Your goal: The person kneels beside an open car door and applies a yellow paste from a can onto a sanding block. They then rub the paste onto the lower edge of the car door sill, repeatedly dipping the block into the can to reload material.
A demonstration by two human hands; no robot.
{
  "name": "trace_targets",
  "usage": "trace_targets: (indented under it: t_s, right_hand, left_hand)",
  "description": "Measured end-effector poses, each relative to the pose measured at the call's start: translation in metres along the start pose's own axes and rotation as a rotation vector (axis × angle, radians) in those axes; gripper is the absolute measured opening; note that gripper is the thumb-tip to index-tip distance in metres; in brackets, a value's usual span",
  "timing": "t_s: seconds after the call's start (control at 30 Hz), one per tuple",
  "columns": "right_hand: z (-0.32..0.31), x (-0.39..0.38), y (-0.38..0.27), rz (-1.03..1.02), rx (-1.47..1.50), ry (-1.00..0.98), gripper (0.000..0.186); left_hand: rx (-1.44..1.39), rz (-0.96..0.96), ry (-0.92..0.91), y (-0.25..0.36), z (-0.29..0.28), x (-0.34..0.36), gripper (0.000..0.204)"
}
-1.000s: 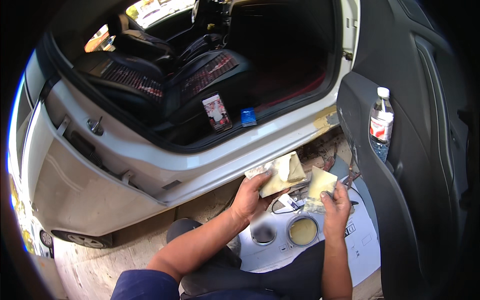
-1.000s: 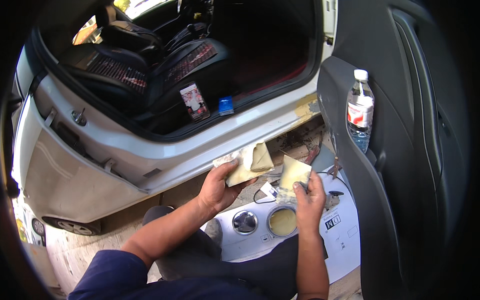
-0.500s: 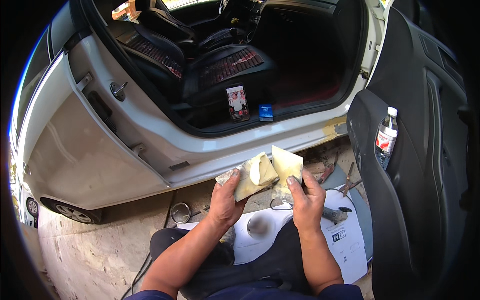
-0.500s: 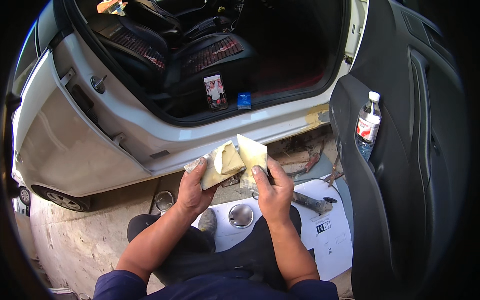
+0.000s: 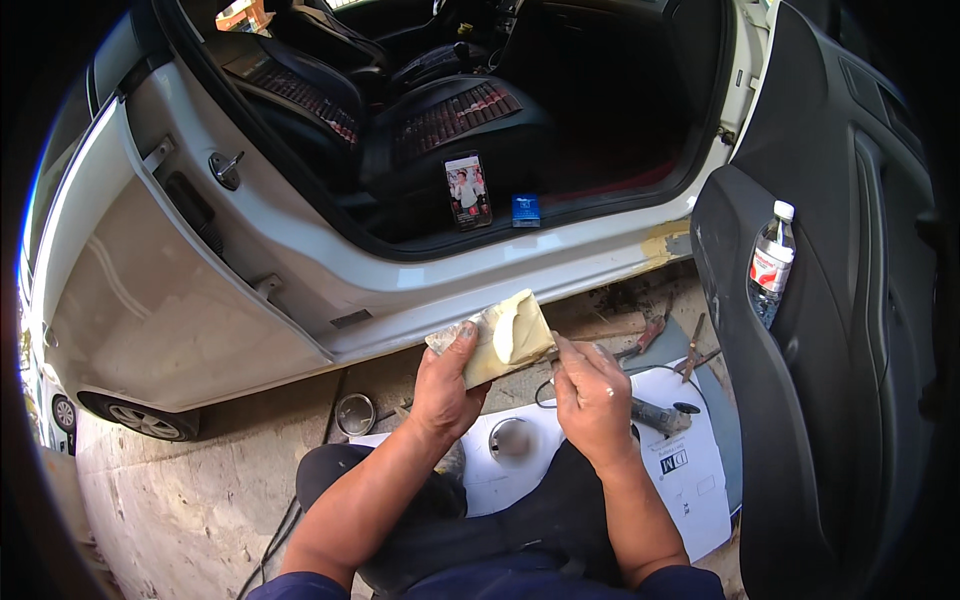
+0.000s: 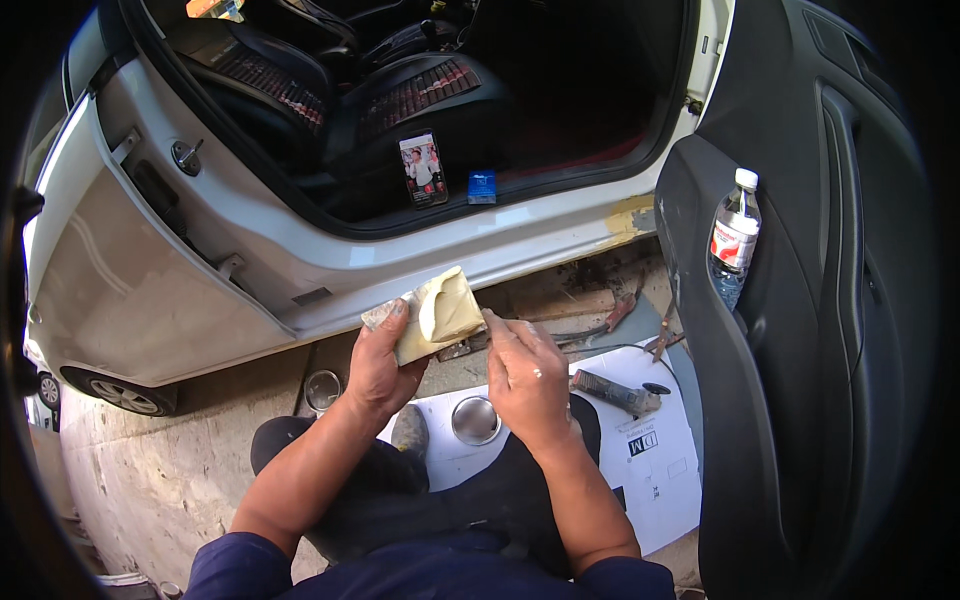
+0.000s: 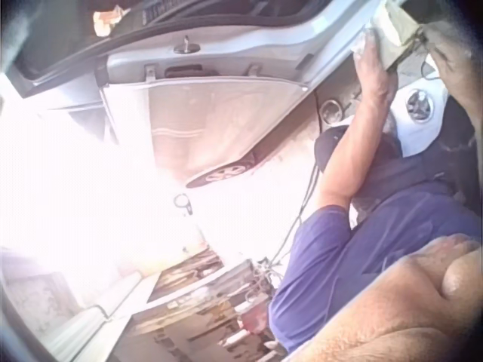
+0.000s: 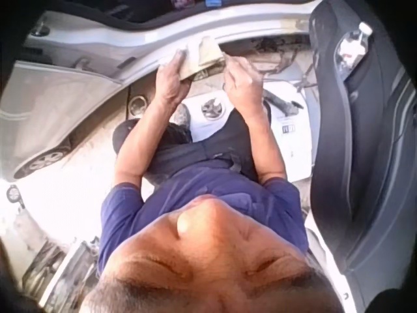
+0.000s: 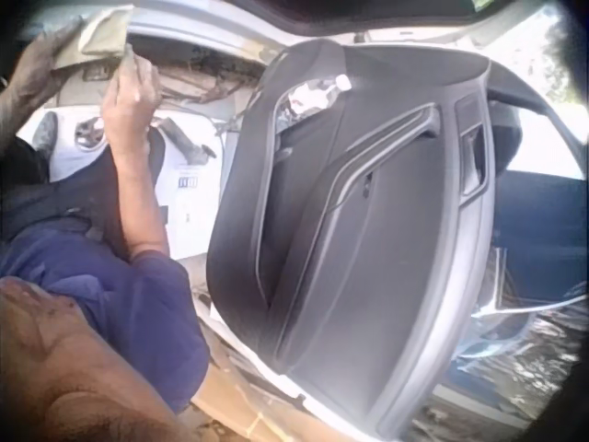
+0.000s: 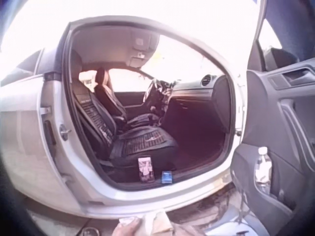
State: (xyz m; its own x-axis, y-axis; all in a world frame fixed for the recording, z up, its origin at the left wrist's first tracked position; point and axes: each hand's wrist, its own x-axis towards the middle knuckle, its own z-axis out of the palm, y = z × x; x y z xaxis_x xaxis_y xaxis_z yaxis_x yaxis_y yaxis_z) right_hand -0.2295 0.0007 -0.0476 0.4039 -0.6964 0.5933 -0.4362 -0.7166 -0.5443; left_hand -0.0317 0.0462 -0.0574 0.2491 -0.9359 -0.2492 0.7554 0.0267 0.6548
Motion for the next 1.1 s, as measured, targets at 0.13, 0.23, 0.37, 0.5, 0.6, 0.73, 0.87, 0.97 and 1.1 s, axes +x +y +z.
trace_targets:
  t_s: [0.13,0.23,0.37,0.5,0.6,0.73,0.87,0.97,1.1]
  right_hand:
    - [0.027,-0.026,0.012,0.142,0.040,-0.016,0.031]
    - [0.020,-0.035,0.037,0.486,0.162,0.150,0.026]
    - [-0.001,-0.029,0.048,0.796,0.869,0.439,0.029]
    - [0.002,-0.018,0.037,0.789,1.080,0.463,0.033]
    - [0.019,-0.012,0.023,0.765,1.128,0.350,0.034]
    - [0.036,-0.002,0.011,0.827,1.354,0.256,0.033]
    - [0.037,0.001,0.037,0.836,1.507,0.141,0.033]
    - [0.043,0.000,0.048,0.853,1.414,0.104,0.032]
    - [0.070,0.001,0.050,0.860,1.432,0.159,0.032]
  left_hand:
    - [-0.033,0.025,-0.020,0.005,0.011,0.004,0.042]
    - [-0.066,0.009,0.063,0.002,0.003,0.003,0.048]
    - [-0.048,-0.050,0.136,-0.009,0.004,-0.001,0.049]
    - [-0.109,-0.126,0.161,-0.014,0.005,-0.006,0.046]
    - [-0.123,-0.152,0.131,-0.013,0.014,-0.009,0.044]
    - [-0.139,-0.172,0.093,-0.016,0.013,-0.006,0.044]
    - [-0.110,-0.120,0.068,-0.005,0.009,0.000,0.049]
    - [-0.109,-0.151,0.083,-0.003,0.012,-0.004,0.051]
    - [-0.084,-0.176,0.113,-0.013,0.006,-0.006,0.045]
